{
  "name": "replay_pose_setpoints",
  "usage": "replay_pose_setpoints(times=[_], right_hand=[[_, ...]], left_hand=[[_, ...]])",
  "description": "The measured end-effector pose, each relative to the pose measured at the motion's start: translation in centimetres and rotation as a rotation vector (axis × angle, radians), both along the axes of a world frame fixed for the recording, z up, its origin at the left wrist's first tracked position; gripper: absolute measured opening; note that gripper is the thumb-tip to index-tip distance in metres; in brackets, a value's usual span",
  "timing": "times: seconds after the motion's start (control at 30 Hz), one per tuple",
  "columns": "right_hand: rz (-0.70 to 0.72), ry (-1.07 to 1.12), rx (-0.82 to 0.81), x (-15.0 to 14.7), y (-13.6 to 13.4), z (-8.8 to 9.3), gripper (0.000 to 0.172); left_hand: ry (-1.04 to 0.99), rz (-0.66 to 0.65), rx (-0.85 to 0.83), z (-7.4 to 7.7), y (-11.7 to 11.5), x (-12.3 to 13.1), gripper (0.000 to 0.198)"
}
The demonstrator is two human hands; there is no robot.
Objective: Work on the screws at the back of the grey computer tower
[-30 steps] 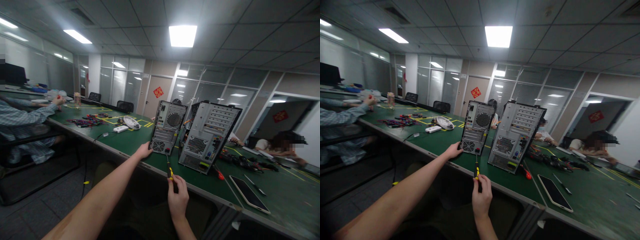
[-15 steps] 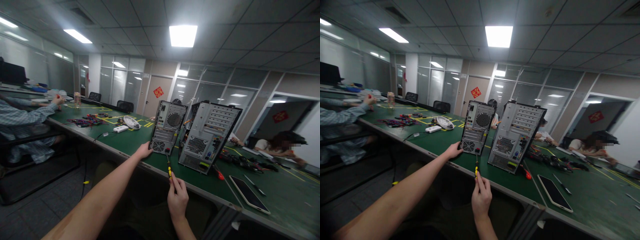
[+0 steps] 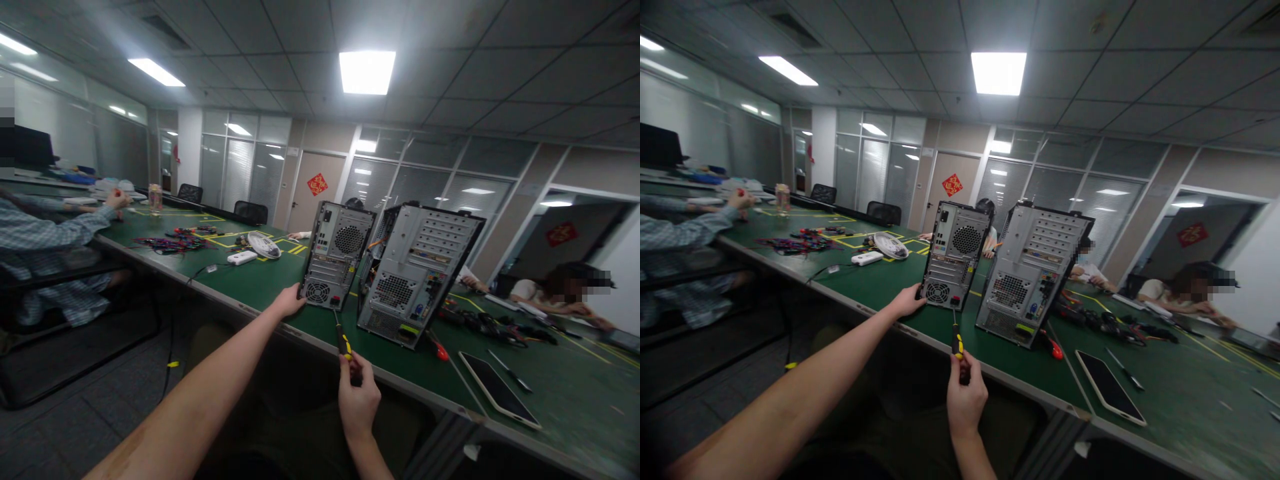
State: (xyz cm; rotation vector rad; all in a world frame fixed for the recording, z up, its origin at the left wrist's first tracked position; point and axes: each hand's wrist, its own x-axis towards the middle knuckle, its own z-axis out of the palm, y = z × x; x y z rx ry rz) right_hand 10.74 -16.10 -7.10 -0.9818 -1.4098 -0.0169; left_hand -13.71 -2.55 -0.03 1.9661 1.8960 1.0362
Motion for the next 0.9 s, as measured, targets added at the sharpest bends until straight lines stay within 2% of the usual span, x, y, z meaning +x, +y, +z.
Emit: replay_pose_setpoints(times=[0.23,0.43,0.67,0.9], right_hand=[[0.086,-0.063,0.062,0.19,-0.33,0.5,0.021],[0.054,-0.084,0.168,0.1,-0.28,0.8,0.021],[0.109,-0.046,0.084,-0.07,-0.45,0.56,0.015],[0.095,-0.059,0.112,-0.25,-0.62,0.86,0.024]], left_hand=[[-0.002,-0.003,-0.001,0.12,-0.14,0.06,0.05],[0.0,-0.001,-0.005,0.04,-0.05,0.03,0.052],[0.009,0.011,-0.003,-0.21,0.29,0.05,0.056],[-0.004,0.01,-0.005,-0.22,0.26,0.03,0.056]])
